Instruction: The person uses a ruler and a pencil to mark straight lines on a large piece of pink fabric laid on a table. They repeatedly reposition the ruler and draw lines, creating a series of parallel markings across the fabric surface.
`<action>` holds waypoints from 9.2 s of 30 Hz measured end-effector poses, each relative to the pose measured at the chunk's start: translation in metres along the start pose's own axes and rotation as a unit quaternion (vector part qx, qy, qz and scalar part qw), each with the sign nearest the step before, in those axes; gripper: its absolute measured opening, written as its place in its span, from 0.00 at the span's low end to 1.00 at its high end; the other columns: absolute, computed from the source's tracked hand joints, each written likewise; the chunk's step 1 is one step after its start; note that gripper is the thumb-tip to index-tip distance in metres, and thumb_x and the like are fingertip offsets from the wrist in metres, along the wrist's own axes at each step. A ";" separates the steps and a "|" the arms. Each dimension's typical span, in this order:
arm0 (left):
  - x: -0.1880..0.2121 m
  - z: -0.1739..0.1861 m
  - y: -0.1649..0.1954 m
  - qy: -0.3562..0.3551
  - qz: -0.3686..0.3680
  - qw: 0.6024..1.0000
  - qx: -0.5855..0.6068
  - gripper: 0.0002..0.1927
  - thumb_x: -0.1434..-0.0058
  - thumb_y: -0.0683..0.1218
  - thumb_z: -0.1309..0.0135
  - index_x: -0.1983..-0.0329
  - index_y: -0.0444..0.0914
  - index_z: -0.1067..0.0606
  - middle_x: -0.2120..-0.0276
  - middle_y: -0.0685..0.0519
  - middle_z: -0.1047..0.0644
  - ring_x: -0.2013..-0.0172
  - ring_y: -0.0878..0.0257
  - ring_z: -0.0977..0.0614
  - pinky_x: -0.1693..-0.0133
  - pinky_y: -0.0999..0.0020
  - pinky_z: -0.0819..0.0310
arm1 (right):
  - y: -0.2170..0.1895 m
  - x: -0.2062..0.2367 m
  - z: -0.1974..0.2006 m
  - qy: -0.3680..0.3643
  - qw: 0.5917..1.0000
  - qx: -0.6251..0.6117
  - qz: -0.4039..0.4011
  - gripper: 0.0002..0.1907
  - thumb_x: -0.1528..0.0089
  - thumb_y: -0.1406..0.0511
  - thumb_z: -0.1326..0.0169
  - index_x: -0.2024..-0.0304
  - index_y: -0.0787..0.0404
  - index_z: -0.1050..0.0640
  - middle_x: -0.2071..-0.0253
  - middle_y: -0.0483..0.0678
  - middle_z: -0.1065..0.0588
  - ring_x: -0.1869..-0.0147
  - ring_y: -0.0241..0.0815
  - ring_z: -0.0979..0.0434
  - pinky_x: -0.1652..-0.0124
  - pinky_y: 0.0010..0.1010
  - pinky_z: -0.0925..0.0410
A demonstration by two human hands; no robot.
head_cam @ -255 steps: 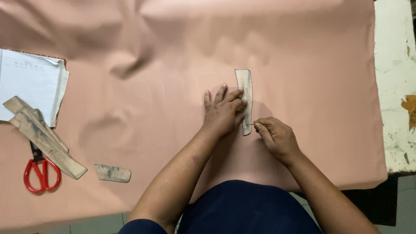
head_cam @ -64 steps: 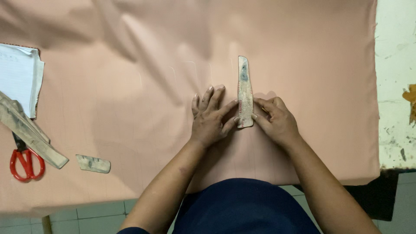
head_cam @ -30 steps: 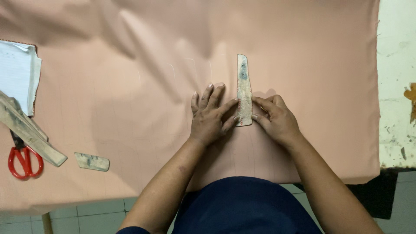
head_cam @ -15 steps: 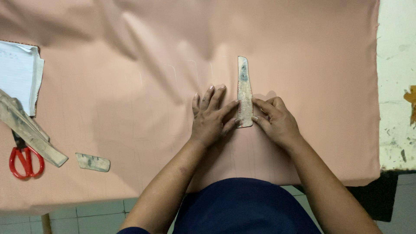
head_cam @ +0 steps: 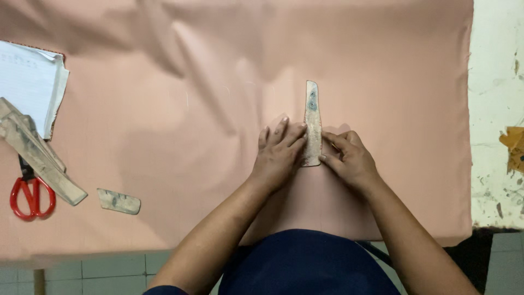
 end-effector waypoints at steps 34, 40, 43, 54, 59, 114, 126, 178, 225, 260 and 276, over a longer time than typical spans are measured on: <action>-0.013 -0.087 0.070 -0.031 0.010 0.999 -0.027 0.17 0.37 0.43 0.54 0.51 0.24 0.25 0.57 0.36 0.24 0.59 0.47 0.20 0.60 0.56 0.22 | -0.070 -0.041 0.018 -0.058 0.991 0.082 0.091 0.12 0.34 0.59 0.46 0.57 0.59 0.19 0.63 0.52 0.18 0.59 0.51 0.18 0.57 0.41 0.27; -0.039 -0.043 0.040 -0.092 0.209 0.933 0.278 0.30 0.29 0.47 0.60 0.27 0.28 0.44 0.60 0.28 0.22 0.67 0.35 0.19 0.62 0.40 0.26 | -0.067 -0.085 0.024 0.038 0.985 0.106 0.131 0.11 0.32 0.60 0.44 0.56 0.60 0.19 0.62 0.53 0.19 0.59 0.52 0.18 0.57 0.40 0.27; -0.047 -0.021 0.038 -0.082 0.132 0.957 0.245 0.19 0.32 0.43 0.61 0.41 0.31 0.37 0.40 0.25 0.34 0.64 0.34 0.18 0.60 0.41 0.24 | -0.067 -0.108 0.035 0.086 0.979 0.073 0.171 0.09 0.32 0.62 0.44 0.56 0.61 0.19 0.60 0.53 0.19 0.58 0.52 0.18 0.57 0.39 0.27; -0.049 -0.009 0.036 -0.099 0.075 0.970 0.209 0.15 0.35 0.40 0.62 0.48 0.25 0.34 0.30 0.24 0.46 0.66 0.38 0.17 0.63 0.47 0.20 | -0.063 -0.126 0.042 0.098 0.981 0.053 0.161 0.08 0.32 0.63 0.44 0.56 0.60 0.19 0.58 0.51 0.19 0.56 0.49 0.18 0.56 0.37 0.27; -0.046 0.000 0.034 -0.078 0.035 0.985 0.152 0.13 0.36 0.40 0.57 0.52 0.27 0.30 0.31 0.26 0.42 0.68 0.41 0.16 0.64 0.49 0.20 | -0.049 -0.109 0.046 0.123 0.974 0.078 0.176 0.08 0.31 0.63 0.43 0.55 0.61 0.18 0.59 0.53 0.19 0.58 0.50 0.18 0.56 0.38 0.27; -0.033 -0.022 -0.008 -0.055 0.011 0.998 0.040 0.29 0.38 0.67 0.52 0.36 0.54 0.30 0.28 0.66 0.41 0.25 0.56 0.54 0.31 0.32 0.78 | -0.007 -0.050 0.018 0.163 0.980 -0.090 0.076 0.12 0.30 0.62 0.46 0.50 0.63 0.19 0.61 0.48 0.19 0.59 0.37 0.19 0.58 0.30 0.27; -0.029 -0.022 -0.011 -0.039 0.010 0.999 0.012 0.30 0.39 0.66 0.50 0.36 0.55 0.29 0.28 0.65 0.41 0.25 0.55 0.52 0.31 0.30 0.74 | -0.013 -0.076 0.013 0.154 0.978 -0.013 0.141 0.10 0.30 0.63 0.44 0.53 0.63 0.19 0.59 0.51 0.19 0.59 0.42 0.18 0.58 0.31 0.27; 0.168 -0.001 -0.075 0.056 0.303 0.944 -0.121 0.36 0.30 0.64 0.67 0.23 0.44 0.43 0.23 0.50 0.48 0.24 0.50 0.53 0.28 0.45 0.70 | 0.052 0.060 -0.050 0.016 0.916 -0.400 0.021 0.12 0.31 0.63 0.50 0.53 0.65 0.22 0.61 0.46 0.20 0.61 0.31 0.22 0.60 0.23 0.27; 0.164 0.003 -0.090 0.062 0.310 0.940 -0.131 0.36 0.33 0.65 0.66 0.24 0.48 0.44 0.24 0.53 0.49 0.25 0.53 0.52 0.29 0.44 0.67 | -0.028 -0.123 -0.061 0.101 0.913 -0.387 0.081 0.11 0.29 0.65 0.52 0.49 0.63 0.22 0.59 0.42 0.22 0.63 0.28 0.26 0.67 0.20 0.30; 0.164 0.009 -0.088 0.062 0.312 0.941 -0.115 0.35 0.32 0.64 0.65 0.24 0.46 0.42 0.24 0.52 0.49 0.25 0.51 0.52 0.29 0.44 0.69 | -0.046 0.034 -0.101 -0.076 0.958 -0.256 0.100 0.09 0.32 0.68 0.51 0.58 0.66 0.20 0.65 0.47 0.22 0.63 0.35 0.24 0.60 0.26 0.28; 0.164 0.011 -0.095 0.092 0.308 0.941 -0.108 0.36 0.35 0.63 0.60 0.26 0.47 0.41 0.25 0.53 0.46 0.26 0.52 0.50 0.30 0.42 0.66 | -0.106 -0.128 -0.101 -0.001 0.901 -0.420 0.109 0.14 0.29 0.64 0.53 0.44 0.64 0.25 0.54 0.45 0.22 0.57 0.32 0.22 0.57 0.23 0.25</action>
Point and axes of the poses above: each hand's wrist, its own x-axis away from the middle knuckle, its own z-axis out of the back of the hand, y = z × x, the point moved 2 cm from there along -x, towards the middle knuckle
